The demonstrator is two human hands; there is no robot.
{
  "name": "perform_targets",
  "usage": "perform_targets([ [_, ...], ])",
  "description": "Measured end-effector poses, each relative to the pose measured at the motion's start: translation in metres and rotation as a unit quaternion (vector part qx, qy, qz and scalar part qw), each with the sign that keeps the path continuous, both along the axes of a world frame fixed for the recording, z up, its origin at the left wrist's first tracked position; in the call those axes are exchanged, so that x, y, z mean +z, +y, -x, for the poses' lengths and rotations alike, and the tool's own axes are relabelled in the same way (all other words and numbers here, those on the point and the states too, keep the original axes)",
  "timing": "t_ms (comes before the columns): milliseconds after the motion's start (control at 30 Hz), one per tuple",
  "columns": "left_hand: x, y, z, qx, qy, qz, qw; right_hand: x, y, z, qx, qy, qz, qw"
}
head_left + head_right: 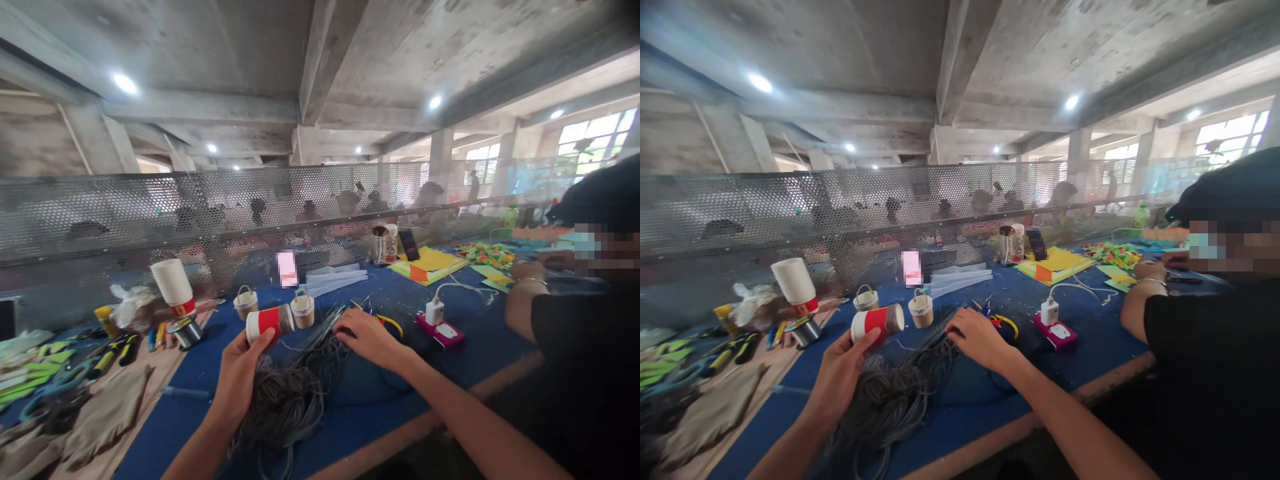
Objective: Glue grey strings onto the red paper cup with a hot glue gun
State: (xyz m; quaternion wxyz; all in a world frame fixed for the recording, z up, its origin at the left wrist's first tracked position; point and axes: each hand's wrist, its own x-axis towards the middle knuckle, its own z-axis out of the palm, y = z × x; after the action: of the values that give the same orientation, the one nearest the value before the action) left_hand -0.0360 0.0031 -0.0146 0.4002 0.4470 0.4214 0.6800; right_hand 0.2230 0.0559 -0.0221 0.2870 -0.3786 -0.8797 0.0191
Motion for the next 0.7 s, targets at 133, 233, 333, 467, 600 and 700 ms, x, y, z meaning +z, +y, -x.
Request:
perform_targets([
  [133, 0.001, 0.0, 0.002, 0.007, -0.013, -0.006, 1.0, -0.003, 0.004, 0.046, 0.054, -0.047, -0.008, 0.997],
  [233, 0.002, 0.0, 0.002, 0.002, -0.017, -0.011, 1.0, -0.012, 0.011, 0.072, 0.045, -0.069, -0.006, 0.997],
  [333, 0.001, 0.001, 0.002, -0.002, -0.016, -0.013, 1.0, -0.02, 0.016, 0.084, 0.031, -0.082, 0.002, 0.996],
  [467, -0.001, 0.002, 0.002, -0.009, -0.018, -0.011, 1.0, -0.027, 0.022, 0.086, 0.009, -0.08, 0.016, 0.997],
  [600, -0.002, 0.002, 0.0, -0.02, -0.026, -0.005, 0.999, -0.032, 0.027, 0.088, -0.006, -0.069, 0.032, 0.997],
  [700, -0.001, 0.002, -0.001, -0.025, -0.031, -0.001, 0.999, -0.034, 0.028, 0.093, -0.008, -0.06, 0.044, 0.997],
])
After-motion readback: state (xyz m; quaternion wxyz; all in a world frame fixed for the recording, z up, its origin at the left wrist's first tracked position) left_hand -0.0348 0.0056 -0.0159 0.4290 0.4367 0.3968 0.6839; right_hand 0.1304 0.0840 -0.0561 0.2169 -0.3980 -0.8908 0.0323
